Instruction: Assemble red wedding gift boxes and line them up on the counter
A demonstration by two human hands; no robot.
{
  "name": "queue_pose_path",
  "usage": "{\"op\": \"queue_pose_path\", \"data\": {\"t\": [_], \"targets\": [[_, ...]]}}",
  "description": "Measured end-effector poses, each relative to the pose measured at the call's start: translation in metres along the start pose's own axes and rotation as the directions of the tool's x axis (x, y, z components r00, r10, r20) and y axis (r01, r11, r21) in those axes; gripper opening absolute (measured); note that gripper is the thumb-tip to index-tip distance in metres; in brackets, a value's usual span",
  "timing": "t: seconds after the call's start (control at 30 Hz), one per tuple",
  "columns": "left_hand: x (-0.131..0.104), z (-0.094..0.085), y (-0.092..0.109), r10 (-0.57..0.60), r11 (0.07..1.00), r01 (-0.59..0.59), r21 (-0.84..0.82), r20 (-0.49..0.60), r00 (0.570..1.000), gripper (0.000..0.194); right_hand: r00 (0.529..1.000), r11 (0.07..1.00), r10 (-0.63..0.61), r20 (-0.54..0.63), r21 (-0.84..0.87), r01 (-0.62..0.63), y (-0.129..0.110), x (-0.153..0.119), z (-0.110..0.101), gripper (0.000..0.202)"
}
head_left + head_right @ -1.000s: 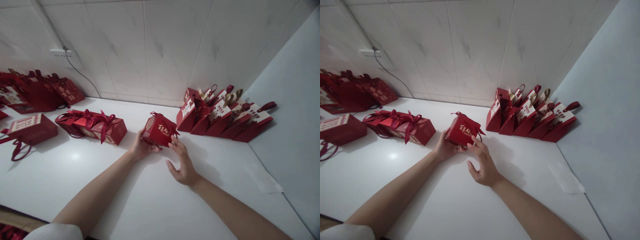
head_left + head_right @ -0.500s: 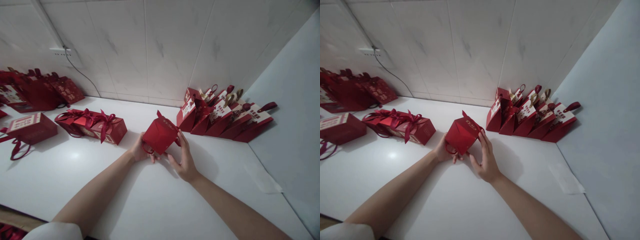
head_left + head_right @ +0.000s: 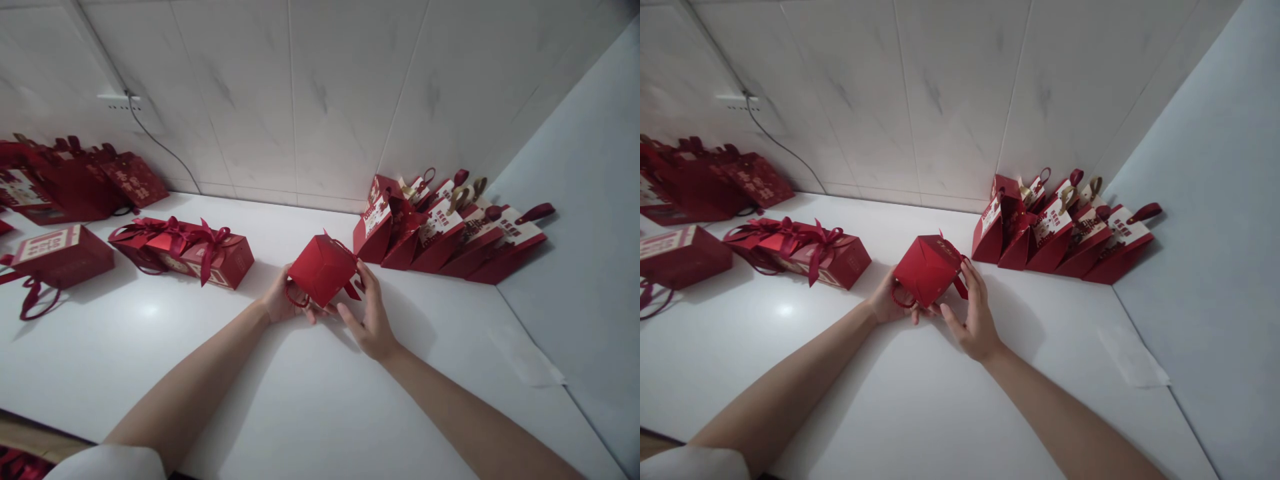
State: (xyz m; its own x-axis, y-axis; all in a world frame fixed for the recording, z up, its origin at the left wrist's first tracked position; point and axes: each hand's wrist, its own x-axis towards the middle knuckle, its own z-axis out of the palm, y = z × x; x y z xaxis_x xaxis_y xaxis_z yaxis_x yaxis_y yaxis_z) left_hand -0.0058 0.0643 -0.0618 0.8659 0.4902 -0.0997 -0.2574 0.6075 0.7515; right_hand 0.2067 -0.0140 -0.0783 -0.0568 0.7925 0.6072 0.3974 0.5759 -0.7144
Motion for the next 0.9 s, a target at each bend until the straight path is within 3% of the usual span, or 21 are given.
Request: {"op": "queue_pose_path", "data": {"t": [0.43,0.9], "targets": [[0.0014,-0.0014,-0.0013,0.008,1.000,-0.008,-0.020,-0.012,1.000,0.070,1.000,1.000,0.013,0.010,0.014,-0.013,-0.0005,0.0009,-0.0004,0.077],[-0.0001,0.0063,0.0010,-0.003,0.999,0.005,0.038,-0.041,0.999,0.060,0.997,0.998,0.037,-0.071,0.046,-0.033,0.0002,0.0017,0.0026,0.088]]}}
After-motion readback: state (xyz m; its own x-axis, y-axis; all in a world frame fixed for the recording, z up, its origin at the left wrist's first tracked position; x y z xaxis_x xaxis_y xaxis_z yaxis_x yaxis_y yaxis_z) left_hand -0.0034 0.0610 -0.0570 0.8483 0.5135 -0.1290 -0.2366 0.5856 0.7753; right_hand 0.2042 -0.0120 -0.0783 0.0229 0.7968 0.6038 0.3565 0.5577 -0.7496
